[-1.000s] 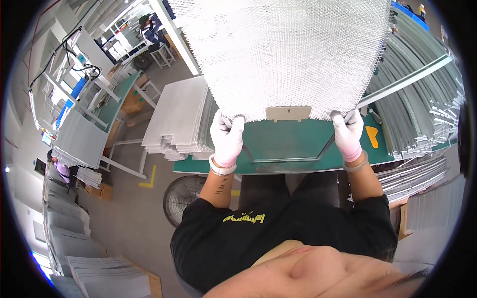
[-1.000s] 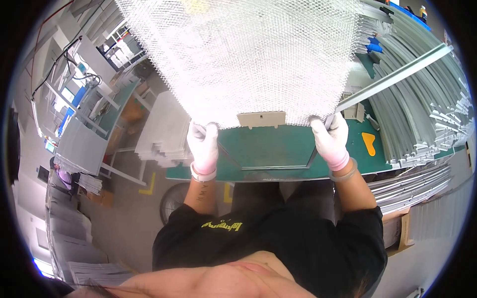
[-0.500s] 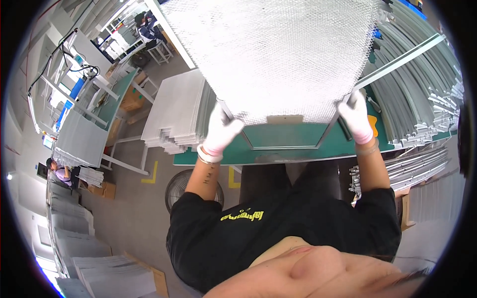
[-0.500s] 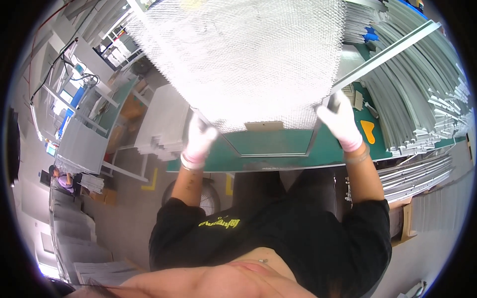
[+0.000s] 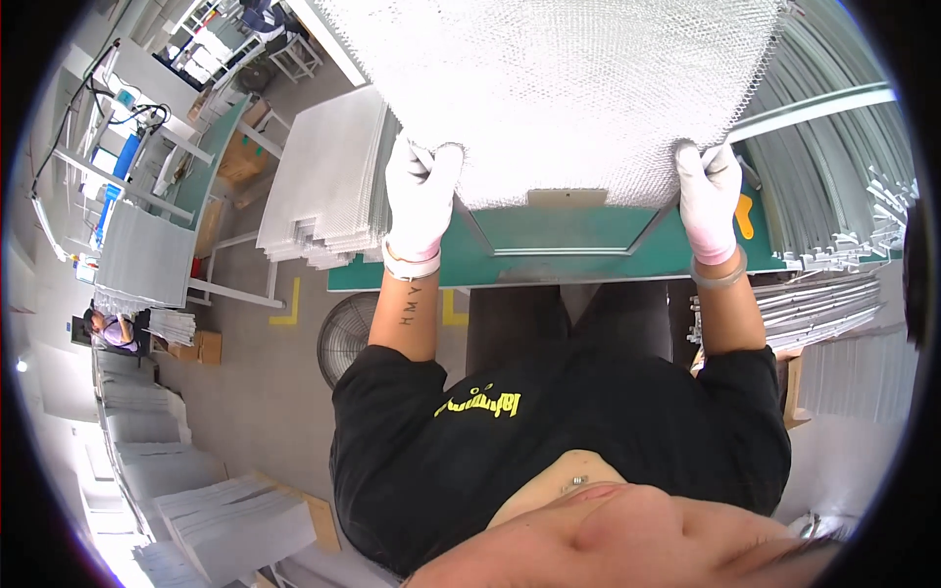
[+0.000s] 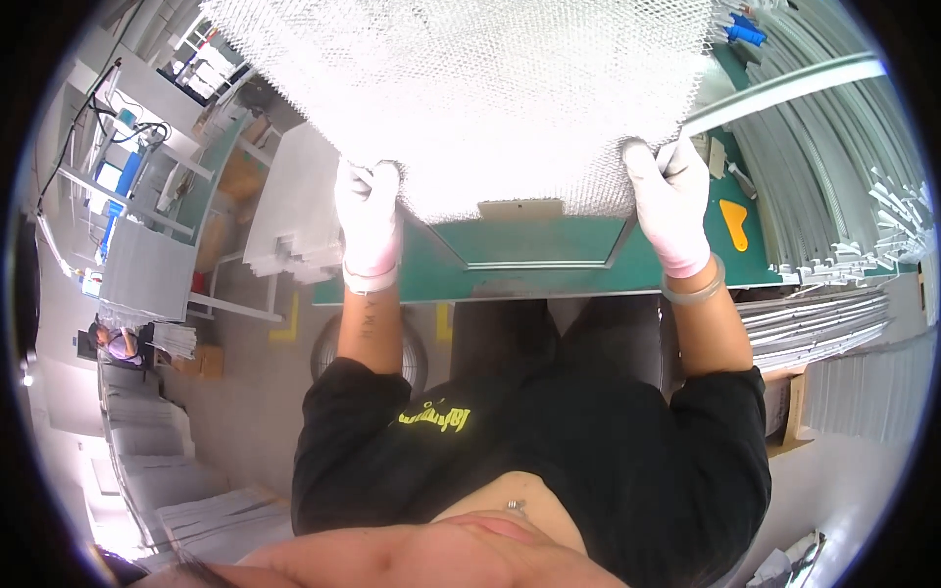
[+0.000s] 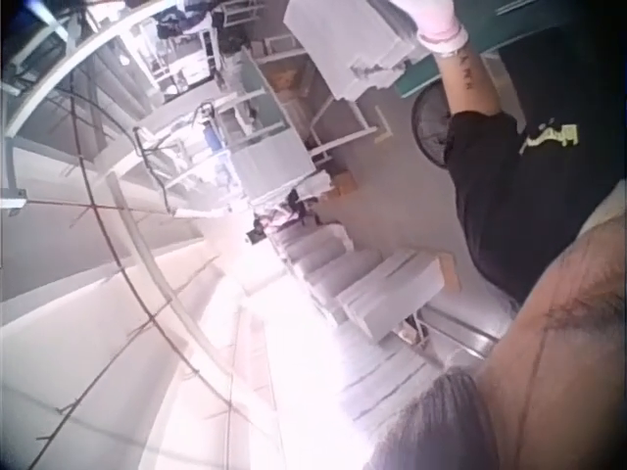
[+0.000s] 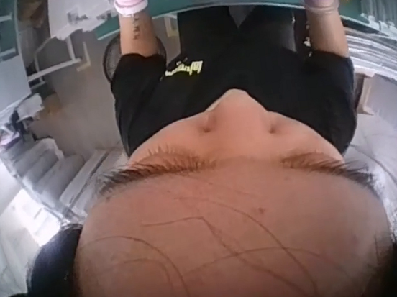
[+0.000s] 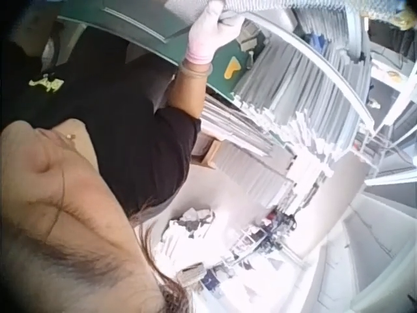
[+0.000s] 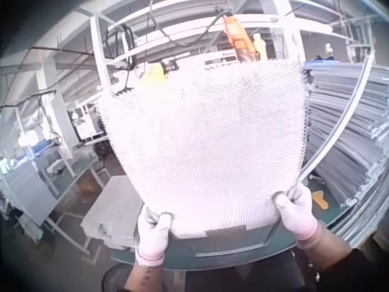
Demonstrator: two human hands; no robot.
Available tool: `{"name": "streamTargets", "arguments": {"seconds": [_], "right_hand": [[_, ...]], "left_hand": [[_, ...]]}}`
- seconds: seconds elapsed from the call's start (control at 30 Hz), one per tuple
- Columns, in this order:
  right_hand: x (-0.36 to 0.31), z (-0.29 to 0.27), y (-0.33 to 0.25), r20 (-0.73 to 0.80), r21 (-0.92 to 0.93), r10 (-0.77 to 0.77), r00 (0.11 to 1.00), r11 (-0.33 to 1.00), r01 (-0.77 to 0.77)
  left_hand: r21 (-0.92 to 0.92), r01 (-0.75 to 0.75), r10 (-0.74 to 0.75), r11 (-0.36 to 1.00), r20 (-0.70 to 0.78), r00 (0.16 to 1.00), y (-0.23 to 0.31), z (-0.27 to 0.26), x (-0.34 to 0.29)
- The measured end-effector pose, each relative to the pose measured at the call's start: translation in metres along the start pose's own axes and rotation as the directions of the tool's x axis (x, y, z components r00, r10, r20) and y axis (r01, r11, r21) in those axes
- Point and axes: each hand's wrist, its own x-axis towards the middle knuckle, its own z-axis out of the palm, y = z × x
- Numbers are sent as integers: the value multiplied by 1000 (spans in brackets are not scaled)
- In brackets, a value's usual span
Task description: Assembling industrial mesh filters by fitting metal frames and securing them using a power screwdriver and a hammer.
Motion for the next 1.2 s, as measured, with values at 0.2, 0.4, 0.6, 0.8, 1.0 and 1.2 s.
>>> {"name": "streamTargets", "arguments": {"seconds": [0.2,0.4,0.6,0.8,1.0,1.2], "right_hand": [[-26,-1,23,14,29,44,999,999,-44],[-65,-27,85,133,-11,133,982,991,-133],[-85,-26,116,110,-44,161,981,987,-157],[-98,-38,144,127,72,262,957,959,-273],[-44,-34,62,200,-16,246,948,969,-248],[40,-18,-15,185,-189,-13,983,981,48]], "left_hand": [[24,-30,27,999,86,996,-42,-26,-36],[13,99,-99,995,43,994,-73,-15,-75],[33,152,-153,988,28,988,-108,-27,-99],[59,118,-119,991,11,993,-123,-22,-107],[244,303,-364,921,264,893,-79,-42,-66],[307,-147,110,940,136,985,12,-22,0]]}}
